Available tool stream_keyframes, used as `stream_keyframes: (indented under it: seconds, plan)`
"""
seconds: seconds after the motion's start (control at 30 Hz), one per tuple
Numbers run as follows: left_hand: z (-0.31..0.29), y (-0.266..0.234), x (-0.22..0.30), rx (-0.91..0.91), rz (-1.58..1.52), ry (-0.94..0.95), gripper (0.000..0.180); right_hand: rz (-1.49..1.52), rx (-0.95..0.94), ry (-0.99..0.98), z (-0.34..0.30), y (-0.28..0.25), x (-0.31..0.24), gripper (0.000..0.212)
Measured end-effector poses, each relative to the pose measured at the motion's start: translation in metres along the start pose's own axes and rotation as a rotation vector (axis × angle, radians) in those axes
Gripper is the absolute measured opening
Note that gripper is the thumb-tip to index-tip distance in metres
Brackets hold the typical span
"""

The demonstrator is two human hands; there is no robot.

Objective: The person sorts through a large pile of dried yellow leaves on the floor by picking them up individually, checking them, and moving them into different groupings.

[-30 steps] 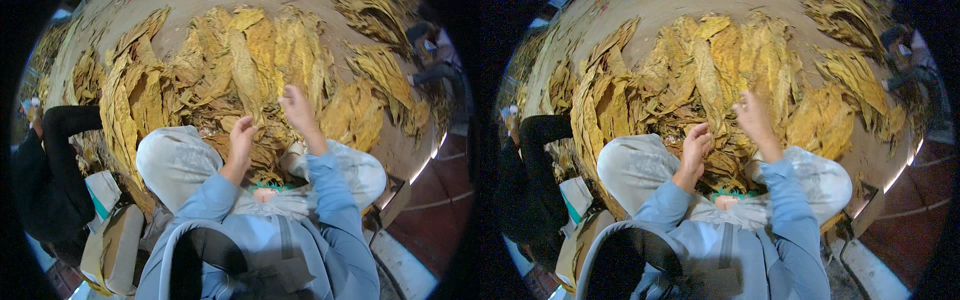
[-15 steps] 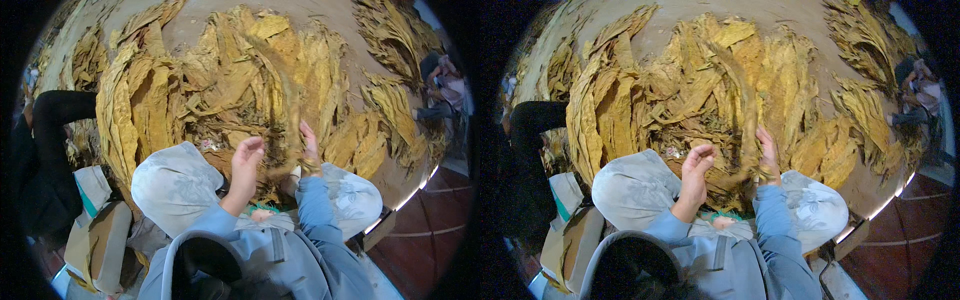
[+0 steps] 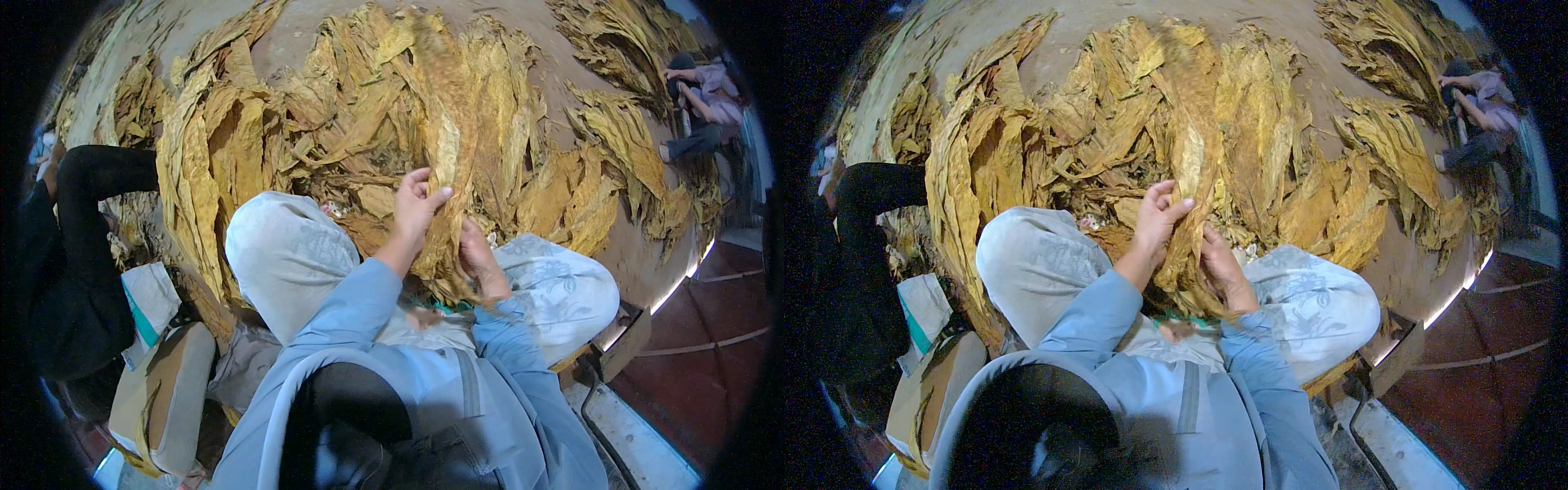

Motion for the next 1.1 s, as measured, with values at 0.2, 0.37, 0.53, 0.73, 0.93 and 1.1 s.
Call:
stream_keyframes:
  seconds: [0.2, 0.37, 0.53, 0.73, 0.93, 1.1]
  plan:
    - [-0.003, -0.001, -0.006, -0.013, -0.004, 0.117, 0.050, 0.012, 0.129, -0.020, -0.017, -0.001, -0.051, 0.032]
    - [-0.006, -0.004, -0.012, -0.057, -0.147, 0.062, 0.048, -0.258, 0.232, -0.198, -0.006, -0.001, -0.042, 0.026]
    - [0.004, -0.012, -0.019, -0.092, -0.347, -0.061, 0.048, 0.176, 0.176, -0.159, -0.007, -0.007, -0.040, 0.020]
    - [0.008, -0.011, -0.028, -0.089, -0.407, -0.136, 0.042, 0.248, 0.281, -0.147, 0.000, -0.012, -0.028, 0.021]
    - [0.008, -0.016, -0.028, -0.219, 0.480, 0.372, 0.058, 0.081, 0.396, -0.254, 0.007, -0.004, -0.030, 0.023]
    - [-0.003, -0.011, -0.013, -0.356, 0.540, 0.154, 0.048, 0.046, 0.324, -0.252, 0.001, -0.013, -0.034, 0.024]
Point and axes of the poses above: each hand's wrist, its own z-axis towards the middle knuckle, its own y-axis out of the palm, x = y × z, the point moved 2 cm from there along z, towards the middle knuckle, and after that the axes turned 7 degrees about -z, right-handed, at the moved point
